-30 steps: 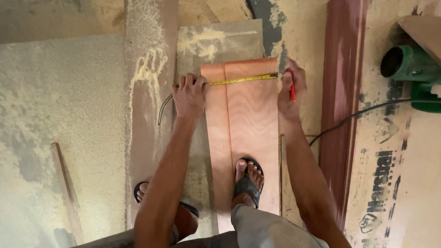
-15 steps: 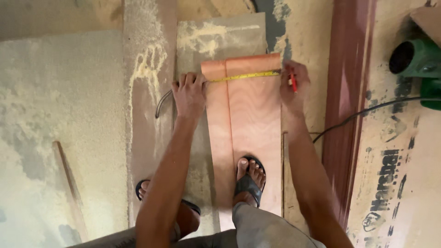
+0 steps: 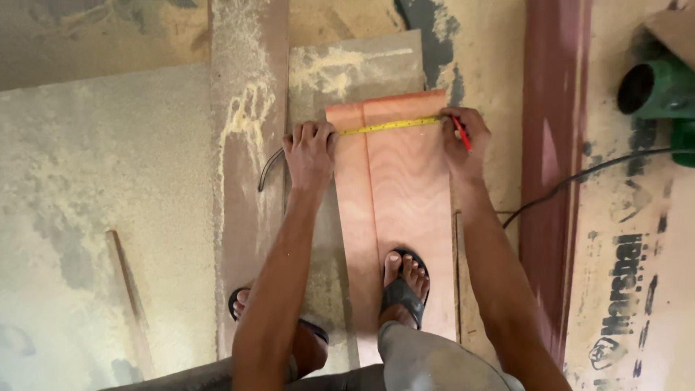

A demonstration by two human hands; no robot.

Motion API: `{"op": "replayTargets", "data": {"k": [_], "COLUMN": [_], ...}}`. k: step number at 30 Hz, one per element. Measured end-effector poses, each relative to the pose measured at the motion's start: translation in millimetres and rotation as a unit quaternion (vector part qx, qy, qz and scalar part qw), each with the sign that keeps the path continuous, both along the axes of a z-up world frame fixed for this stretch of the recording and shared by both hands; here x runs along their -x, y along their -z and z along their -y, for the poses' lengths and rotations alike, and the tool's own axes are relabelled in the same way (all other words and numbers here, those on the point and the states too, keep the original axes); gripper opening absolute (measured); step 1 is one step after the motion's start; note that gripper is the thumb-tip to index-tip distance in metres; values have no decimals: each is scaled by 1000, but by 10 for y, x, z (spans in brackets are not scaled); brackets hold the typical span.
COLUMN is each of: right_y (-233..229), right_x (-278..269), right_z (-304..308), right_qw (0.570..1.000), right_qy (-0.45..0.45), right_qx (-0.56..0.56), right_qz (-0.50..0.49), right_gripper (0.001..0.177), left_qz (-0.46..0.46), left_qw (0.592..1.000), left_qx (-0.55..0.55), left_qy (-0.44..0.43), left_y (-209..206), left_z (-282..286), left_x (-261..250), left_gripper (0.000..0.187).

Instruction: The person uses a green circular saw to cut a long wooden plank on the floor. They measure and mark the plank with a tape measure and pencil, then reposition and cut the wood again.

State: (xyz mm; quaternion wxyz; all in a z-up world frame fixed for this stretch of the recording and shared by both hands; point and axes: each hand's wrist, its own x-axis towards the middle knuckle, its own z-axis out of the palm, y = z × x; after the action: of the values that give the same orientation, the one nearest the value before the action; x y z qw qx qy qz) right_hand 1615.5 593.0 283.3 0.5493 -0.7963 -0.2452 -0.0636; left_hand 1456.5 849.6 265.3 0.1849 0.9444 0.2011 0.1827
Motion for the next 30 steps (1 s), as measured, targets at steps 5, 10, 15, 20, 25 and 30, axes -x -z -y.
{"op": "replayTargets", "data": {"k": [5, 10, 15, 20, 25, 30], "right_y": [-223, -278, -154, 40, 199, 244], "right_x": [84, 273, 375, 248, 239, 213], "right_z": [-74, -255, -367, -352, -321, -313], "right_qw": [995, 993, 986, 986, 971, 975], "right_qy": [-3, -110, -86, -89, -121, -98], "right_qx": [21, -50, -48, -10, -82, -66], "right_qz": [100, -10, -131, -144, -189, -188], "right_gripper": [31, 25, 12, 4, 12, 12], "left_qz": [16, 19, 14, 14, 5, 9], "left_qw": [1000, 1000, 1000, 1000, 1000, 1000], "left_qx": [-1, -3, 3, -2, 5, 7], "left_qy": [7, 3, 1, -3, -6, -10], "left_y": [1, 8, 7, 27, 31, -4], "left_z": [-3, -6, 14, -5, 4, 4], "left_x": [19, 16, 53, -6, 25, 4], "left_gripper": [10, 11, 11, 12, 11, 11]}}
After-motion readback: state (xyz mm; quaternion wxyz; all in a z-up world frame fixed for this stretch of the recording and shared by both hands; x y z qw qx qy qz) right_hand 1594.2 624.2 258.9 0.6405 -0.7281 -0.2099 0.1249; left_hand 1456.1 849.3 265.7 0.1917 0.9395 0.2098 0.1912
